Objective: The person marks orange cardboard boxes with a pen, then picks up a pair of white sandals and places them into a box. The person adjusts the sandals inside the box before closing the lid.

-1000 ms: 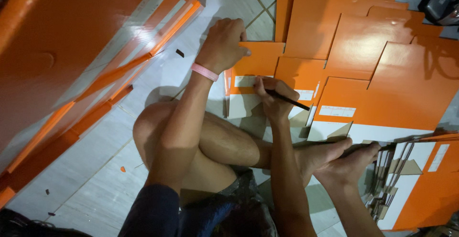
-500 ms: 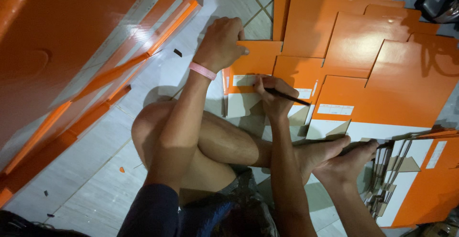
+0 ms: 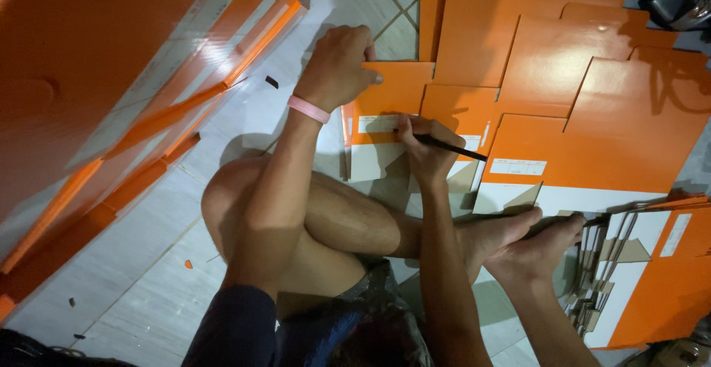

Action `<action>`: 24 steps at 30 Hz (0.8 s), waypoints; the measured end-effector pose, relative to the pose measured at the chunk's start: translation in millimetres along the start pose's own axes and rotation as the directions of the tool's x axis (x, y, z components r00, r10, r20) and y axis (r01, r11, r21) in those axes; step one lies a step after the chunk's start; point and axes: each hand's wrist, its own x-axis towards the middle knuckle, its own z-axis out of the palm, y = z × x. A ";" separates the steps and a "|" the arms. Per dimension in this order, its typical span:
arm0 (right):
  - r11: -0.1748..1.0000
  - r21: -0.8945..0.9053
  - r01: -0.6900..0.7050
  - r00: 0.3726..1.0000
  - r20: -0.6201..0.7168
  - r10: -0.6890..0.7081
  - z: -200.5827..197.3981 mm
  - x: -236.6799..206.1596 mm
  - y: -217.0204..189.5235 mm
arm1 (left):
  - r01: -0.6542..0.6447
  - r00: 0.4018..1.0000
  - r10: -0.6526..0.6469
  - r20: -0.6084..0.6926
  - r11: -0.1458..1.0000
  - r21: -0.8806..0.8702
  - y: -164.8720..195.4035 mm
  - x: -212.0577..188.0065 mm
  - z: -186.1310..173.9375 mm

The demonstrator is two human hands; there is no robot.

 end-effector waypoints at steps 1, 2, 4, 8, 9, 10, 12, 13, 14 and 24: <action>0.999 0.043 0.004 1.000 0.004 -0.004 0.7 -0.1 -0.3 | 0.000 1.000 0.000 -0.005 1.000 -0.003 -0.2 -0.1 -0.2; 0.996 0.085 0.005 1.000 0.010 -0.006 1.2 -0.1 -0.6 | -0.004 1.000 0.004 -0.004 1.000 -0.003 -0.3 -0.8 -0.1; 0.995 0.100 0.028 1.000 0.010 -0.029 2.4 -0.3 -1.4 | -0.017 1.000 0.017 -0.006 1.000 -0.001 -0.9 0.0 -0.1; 1.000 0.002 0.019 1.000 0.025 -0.019 2.1 0.7 -1.8 | -0.012 1.000 0.011 0.008 1.000 0.016 -1.3 0.0 0.8; 1.000 -0.017 -0.003 0.999 0.035 0.004 2.4 0.9 -1.4 | 0.000 1.000 0.000 0.016 1.000 0.022 -1.5 0.5 0.4; 1.000 -0.005 -0.009 1.000 0.017 0.009 1.9 1.2 -0.8 | 0.009 1.000 -0.010 0.023 1.000 0.030 -1.4 0.9 0.4; 1.000 0.011 -0.028 0.999 -0.016 0.028 1.4 0.3 0.4 | -0.005 1.000 0.005 0.023 1.000 0.022 -1.2 1.1 0.1; 1.000 0.020 -0.019 1.000 -0.010 0.020 0.6 -0.3 1.1 | -0.011 1.000 0.011 0.024 1.000 0.017 -0.8 0.9 0.2; 0.999 0.032 -0.008 1.000 -0.003 0.008 0.3 -1.0 1.9 | -0.007 1.000 0.007 0.022 1.000 0.017 -0.5 0.5 0.4; 0.999 0.028 -0.032 0.999 -0.023 0.033 1.7 -1.5 9.3 | 0.007 1.000 -0.008 0.030 1.000 0.017 -1.3 0.1 -0.1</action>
